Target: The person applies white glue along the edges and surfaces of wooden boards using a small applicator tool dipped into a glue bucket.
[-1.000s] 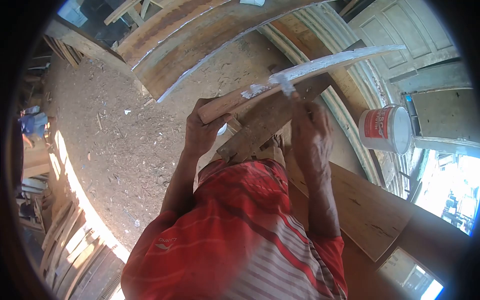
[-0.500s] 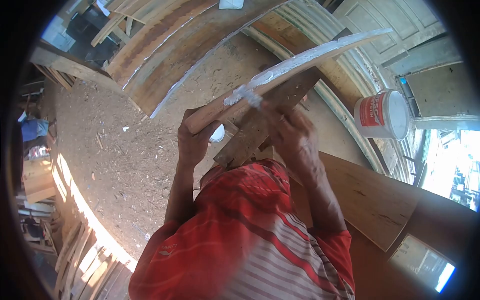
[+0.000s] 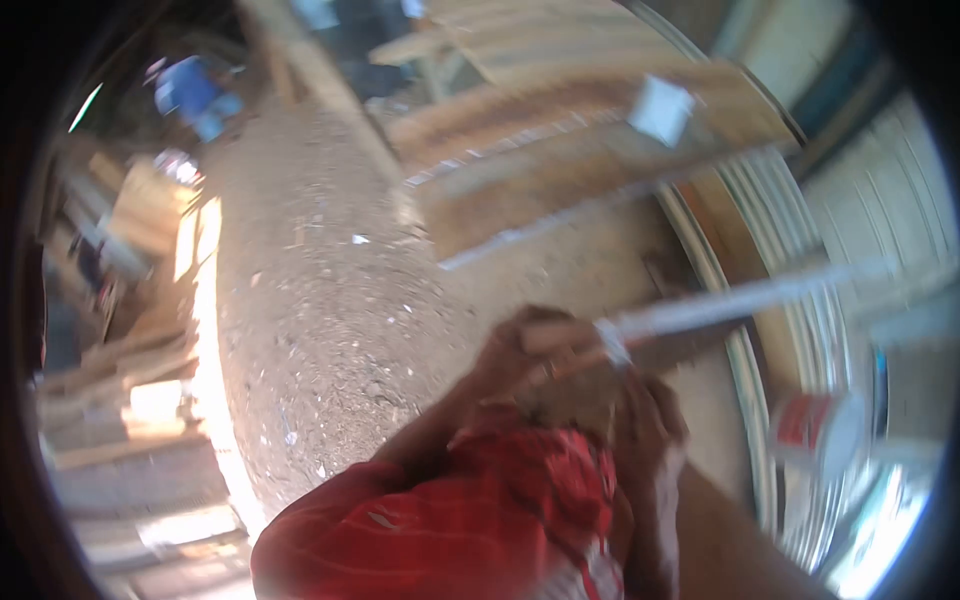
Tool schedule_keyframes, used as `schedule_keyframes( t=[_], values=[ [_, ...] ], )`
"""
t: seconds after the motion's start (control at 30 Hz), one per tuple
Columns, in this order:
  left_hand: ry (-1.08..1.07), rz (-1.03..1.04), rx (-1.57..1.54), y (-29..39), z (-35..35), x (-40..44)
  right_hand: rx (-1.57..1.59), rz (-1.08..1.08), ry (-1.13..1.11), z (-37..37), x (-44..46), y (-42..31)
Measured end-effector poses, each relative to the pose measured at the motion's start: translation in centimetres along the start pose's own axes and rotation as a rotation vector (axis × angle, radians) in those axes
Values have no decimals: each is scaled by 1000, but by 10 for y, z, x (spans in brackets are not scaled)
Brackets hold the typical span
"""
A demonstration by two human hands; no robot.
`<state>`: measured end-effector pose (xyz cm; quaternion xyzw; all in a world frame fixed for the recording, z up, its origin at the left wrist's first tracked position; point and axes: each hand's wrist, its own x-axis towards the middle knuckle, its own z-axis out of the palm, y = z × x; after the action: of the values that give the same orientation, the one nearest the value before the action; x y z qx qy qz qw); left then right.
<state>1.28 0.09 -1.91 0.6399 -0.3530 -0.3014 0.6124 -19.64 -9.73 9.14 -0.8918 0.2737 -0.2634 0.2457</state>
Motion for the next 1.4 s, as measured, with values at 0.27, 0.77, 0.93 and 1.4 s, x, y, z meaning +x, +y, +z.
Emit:
schedule_keyframes(
  t=[0.27, 0.77, 0.93, 1.4],
  values=[
    [-48, 13, 129, 0, -4, -2, -115, 109, 135, -12, 15, 56],
    [-35, 4, 122, 2, -5, -6, -289, 119, 202, -32, 25, 107],
    [-1, -14, 49, 12, 5, -1, -68, 63, 134, -19, 20, 44],
    [-35, 106, 98, 14, 5, 0, -235, 255, 275, -56, 36, 105]
  ],
)
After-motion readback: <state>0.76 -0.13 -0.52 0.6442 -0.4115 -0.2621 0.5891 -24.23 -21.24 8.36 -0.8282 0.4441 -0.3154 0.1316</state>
